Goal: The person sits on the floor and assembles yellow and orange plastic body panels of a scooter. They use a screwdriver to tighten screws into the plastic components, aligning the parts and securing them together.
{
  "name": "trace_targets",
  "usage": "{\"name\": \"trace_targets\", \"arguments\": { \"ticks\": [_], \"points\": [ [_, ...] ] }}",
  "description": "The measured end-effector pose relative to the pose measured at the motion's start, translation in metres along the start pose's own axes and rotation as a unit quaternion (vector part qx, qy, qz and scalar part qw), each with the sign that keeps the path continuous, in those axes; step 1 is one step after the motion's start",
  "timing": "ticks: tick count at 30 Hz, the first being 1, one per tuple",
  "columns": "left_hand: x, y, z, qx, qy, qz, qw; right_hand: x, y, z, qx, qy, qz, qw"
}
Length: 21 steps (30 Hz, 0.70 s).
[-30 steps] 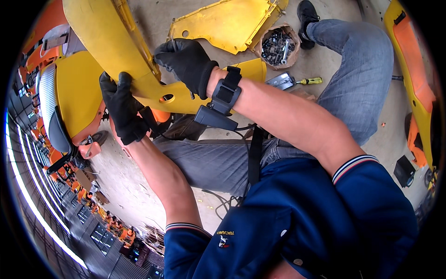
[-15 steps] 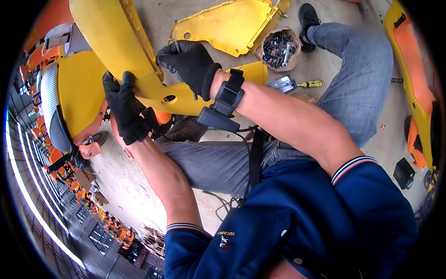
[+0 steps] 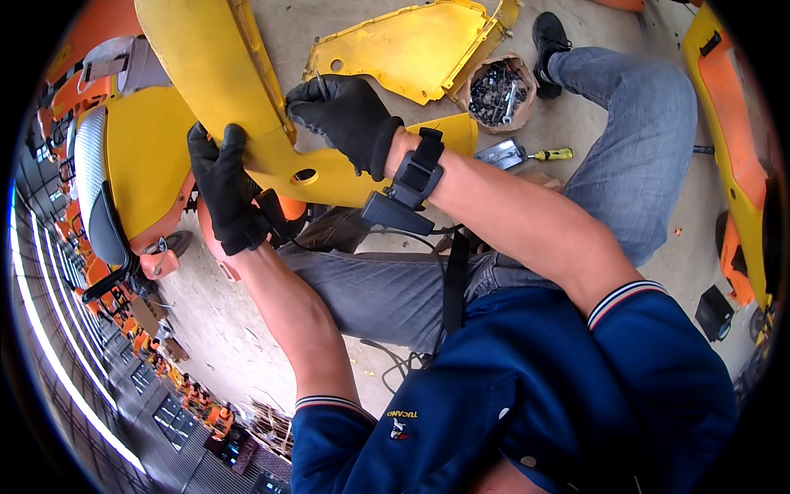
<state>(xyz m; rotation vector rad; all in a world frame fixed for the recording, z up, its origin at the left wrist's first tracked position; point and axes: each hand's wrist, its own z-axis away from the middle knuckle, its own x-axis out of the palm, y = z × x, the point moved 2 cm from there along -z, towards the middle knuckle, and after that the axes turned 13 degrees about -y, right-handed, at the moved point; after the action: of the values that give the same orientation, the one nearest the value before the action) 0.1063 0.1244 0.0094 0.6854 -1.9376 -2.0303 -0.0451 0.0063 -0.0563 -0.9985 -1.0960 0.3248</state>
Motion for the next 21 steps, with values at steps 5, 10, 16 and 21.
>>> {"name": "trace_targets", "arguments": {
  "ticks": [5,10,16,21],
  "points": [
    [0.004,0.004,0.002,-0.002,0.009,-0.013,1.0,-0.001,-0.001,0.0,0.011,-0.005,-0.006,1.0],
    [0.004,0.003,0.002,-0.009,0.003,0.001,1.0,-0.003,-0.006,-0.001,0.046,-0.007,0.012,0.999],
    [0.005,0.004,0.001,0.002,0.007,-0.012,1.0,-0.006,-0.006,-0.005,0.03,-0.018,0.053,0.998],
    [0.004,0.003,0.001,0.016,0.0,-0.019,1.0,-0.006,-0.012,-0.003,0.062,-0.024,0.091,0.994]
  ]
}}
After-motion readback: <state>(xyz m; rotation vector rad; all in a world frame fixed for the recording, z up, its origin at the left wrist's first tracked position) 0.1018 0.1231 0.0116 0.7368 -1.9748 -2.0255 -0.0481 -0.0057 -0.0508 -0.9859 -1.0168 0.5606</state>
